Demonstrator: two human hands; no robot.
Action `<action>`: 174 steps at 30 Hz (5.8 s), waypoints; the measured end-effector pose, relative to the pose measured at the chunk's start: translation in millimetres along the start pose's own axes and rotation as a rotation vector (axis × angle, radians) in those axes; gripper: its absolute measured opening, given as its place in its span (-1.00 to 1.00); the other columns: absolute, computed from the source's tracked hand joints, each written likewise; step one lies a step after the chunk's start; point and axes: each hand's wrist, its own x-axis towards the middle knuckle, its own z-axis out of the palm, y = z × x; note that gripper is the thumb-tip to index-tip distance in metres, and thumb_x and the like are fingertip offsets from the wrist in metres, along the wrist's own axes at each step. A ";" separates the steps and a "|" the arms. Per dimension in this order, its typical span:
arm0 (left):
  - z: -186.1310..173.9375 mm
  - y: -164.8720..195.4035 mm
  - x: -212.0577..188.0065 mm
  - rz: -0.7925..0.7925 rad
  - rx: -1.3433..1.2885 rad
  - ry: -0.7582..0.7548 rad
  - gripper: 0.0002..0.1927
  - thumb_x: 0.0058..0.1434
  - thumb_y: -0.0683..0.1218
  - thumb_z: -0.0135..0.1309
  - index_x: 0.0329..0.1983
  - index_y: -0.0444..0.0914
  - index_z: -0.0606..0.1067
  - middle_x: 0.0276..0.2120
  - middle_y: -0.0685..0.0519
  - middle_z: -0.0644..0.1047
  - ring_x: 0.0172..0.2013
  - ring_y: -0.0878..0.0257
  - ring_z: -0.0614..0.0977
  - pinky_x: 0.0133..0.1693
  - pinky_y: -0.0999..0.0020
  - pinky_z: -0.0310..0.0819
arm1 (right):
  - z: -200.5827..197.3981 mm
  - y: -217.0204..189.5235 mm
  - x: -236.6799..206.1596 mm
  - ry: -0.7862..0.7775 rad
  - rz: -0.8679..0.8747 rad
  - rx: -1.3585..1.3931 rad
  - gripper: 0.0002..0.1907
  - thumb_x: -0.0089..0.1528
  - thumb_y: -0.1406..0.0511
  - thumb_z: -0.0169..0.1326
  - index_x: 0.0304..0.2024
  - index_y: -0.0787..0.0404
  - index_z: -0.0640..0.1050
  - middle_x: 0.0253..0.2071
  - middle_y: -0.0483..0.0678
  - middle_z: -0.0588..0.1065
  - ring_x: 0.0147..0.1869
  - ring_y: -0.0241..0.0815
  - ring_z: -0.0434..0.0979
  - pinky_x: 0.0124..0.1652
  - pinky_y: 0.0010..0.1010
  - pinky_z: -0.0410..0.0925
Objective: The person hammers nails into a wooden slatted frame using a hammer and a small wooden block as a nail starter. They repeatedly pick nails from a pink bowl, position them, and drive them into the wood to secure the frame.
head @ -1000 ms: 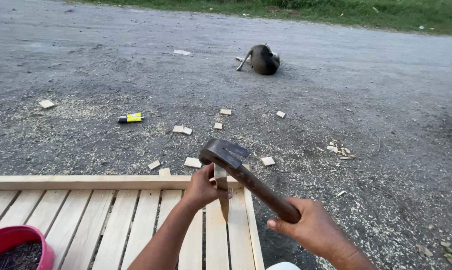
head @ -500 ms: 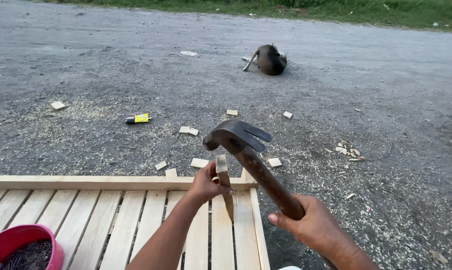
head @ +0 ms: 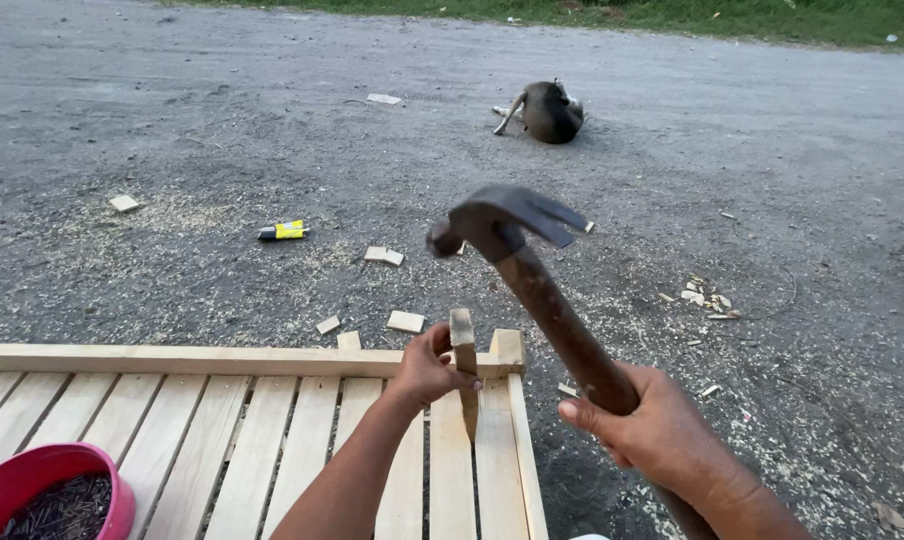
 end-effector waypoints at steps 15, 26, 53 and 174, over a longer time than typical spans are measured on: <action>7.8 -2.6 -5.1 0.017 -0.068 -0.027 -0.05 -0.34 -0.31 0.49 0.22 -0.19 0.41 0.14 0.07 0.56 0.19 0.17 0.56 0.31 0.24 0.35 | -4.2 0.1 -9.9 0.044 0.022 -0.003 -0.59 0.11 0.13 0.39 -0.32 0.27 0.50 -0.65 -0.07 0.36 -0.66 -0.18 0.31 -0.57 -0.28 0.33; 13.4 -10.2 -6.2 0.109 -0.130 -0.042 -0.07 -0.31 -0.34 0.46 0.22 -0.25 0.38 0.17 0.00 0.54 0.24 0.13 0.53 0.32 0.20 0.37 | 17.8 86.0 30.8 0.090 0.149 -0.169 -0.68 0.11 0.12 0.37 -0.17 0.01 0.58 -0.60 -0.14 0.43 -0.55 -0.27 0.41 -0.41 -0.32 0.30; 20.1 110.5 9.5 -0.223 0.965 -0.088 -0.56 0.29 0.02 -0.06 0.18 -0.22 0.51 0.35 -0.12 0.31 0.36 -0.13 0.31 0.28 -0.45 0.11 | 57.1 167.2 121.3 -0.038 0.234 -0.335 -0.55 0.03 0.13 0.43 -0.05 0.09 0.70 -0.35 -0.07 0.64 -0.20 -0.20 0.66 -0.03 -0.31 0.42; 14.1 73.4 19.8 0.048 0.967 0.048 -0.60 0.17 -0.04 -0.01 0.02 -0.31 0.55 0.21 -0.15 0.39 0.35 -0.07 0.25 0.24 -0.59 -0.18 | 94.4 205.1 164.4 -0.001 0.210 -0.379 -0.55 0.02 0.19 0.43 -0.05 0.14 0.70 -0.44 -0.02 0.60 -0.52 -0.19 0.53 -0.44 -0.36 0.37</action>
